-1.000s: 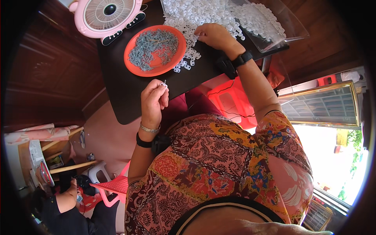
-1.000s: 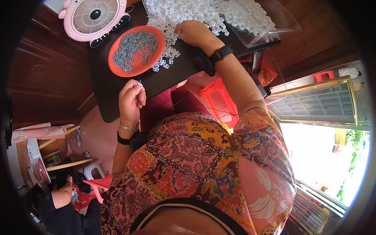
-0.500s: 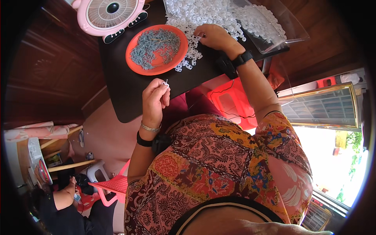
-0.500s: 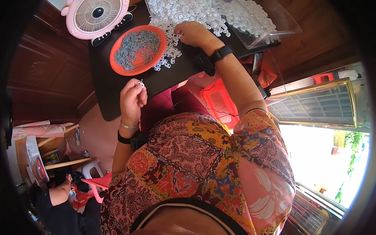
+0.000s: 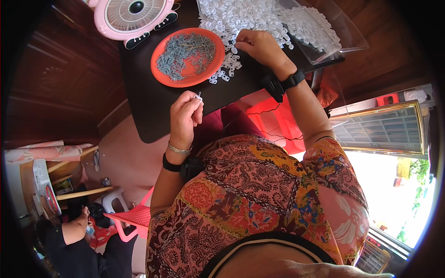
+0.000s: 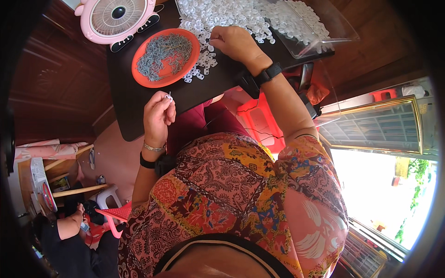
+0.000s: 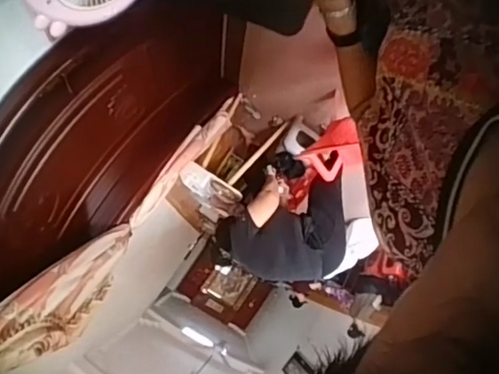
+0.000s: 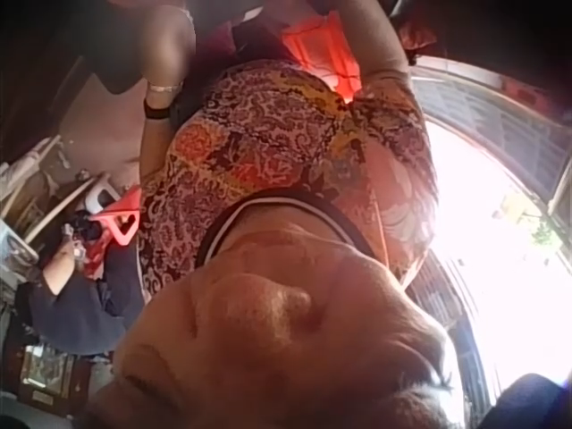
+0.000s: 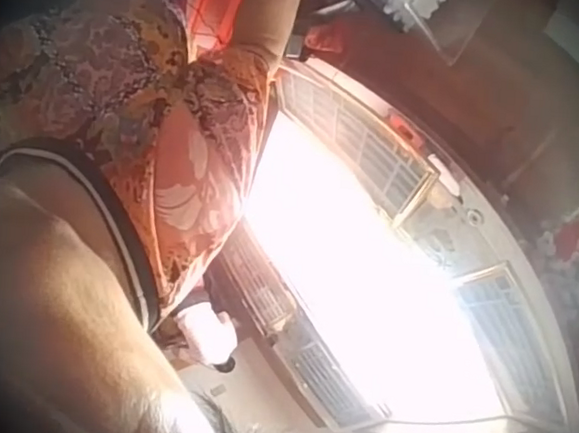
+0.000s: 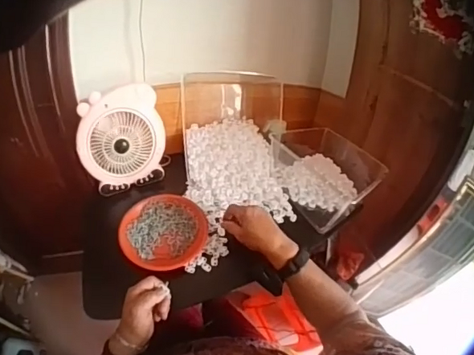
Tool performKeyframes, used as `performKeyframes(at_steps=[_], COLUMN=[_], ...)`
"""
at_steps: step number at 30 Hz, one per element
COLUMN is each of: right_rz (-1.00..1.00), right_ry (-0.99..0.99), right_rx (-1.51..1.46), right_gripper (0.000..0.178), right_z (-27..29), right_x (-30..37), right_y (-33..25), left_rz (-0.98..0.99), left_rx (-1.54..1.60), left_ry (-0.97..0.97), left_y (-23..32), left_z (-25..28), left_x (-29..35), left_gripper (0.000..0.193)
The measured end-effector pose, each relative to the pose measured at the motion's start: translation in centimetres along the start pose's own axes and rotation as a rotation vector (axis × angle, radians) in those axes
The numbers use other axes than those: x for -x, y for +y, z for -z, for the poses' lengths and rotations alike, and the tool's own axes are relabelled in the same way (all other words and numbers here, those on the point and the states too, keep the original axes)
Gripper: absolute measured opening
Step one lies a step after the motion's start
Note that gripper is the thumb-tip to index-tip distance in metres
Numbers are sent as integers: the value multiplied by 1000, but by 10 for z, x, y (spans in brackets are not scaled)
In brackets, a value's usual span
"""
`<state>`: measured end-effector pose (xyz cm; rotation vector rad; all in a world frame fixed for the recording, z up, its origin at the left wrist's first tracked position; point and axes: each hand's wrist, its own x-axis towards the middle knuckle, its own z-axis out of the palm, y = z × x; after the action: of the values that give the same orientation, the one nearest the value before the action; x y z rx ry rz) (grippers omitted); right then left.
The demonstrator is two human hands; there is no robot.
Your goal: Assembling small metal rings into white plastic components on a table.
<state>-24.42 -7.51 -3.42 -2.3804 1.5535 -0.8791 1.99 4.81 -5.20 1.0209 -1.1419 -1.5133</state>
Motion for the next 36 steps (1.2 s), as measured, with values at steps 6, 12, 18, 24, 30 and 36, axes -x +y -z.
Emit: performKeyframes(at_steps=[6, 12, 18, 24, 30, 36], right_rz=[-61, -183, -287, -304, -325, -306], right_ry=[36, -171, -219, -274, -281, -262], right_rx=[-176, -1047, -1391, -1434, -1393, -1380], right_gripper=[18, 10, 14, 16, 17, 17], right_z=[-1, -15, -24, -33, -35, -32], right_x=[6, 31, 52, 59, 62, 63], right_y=[-20, -64, -106, -107, -111, -110], left_rz=[2, -26, -111, -142, -147, -127], left_rx=[-1, 16, 35, -75, -95, -86], left_ry=[4, 20, -4, 56, 63, 54], left_y=[3, 9, 15, 10, 8, 9], left_z=[0, -5, -8, -9, -9, -9], left_x=[1, 7, 12, 14, 15, 17], left_gripper=[17, 17, 16, 17, 17, 17])
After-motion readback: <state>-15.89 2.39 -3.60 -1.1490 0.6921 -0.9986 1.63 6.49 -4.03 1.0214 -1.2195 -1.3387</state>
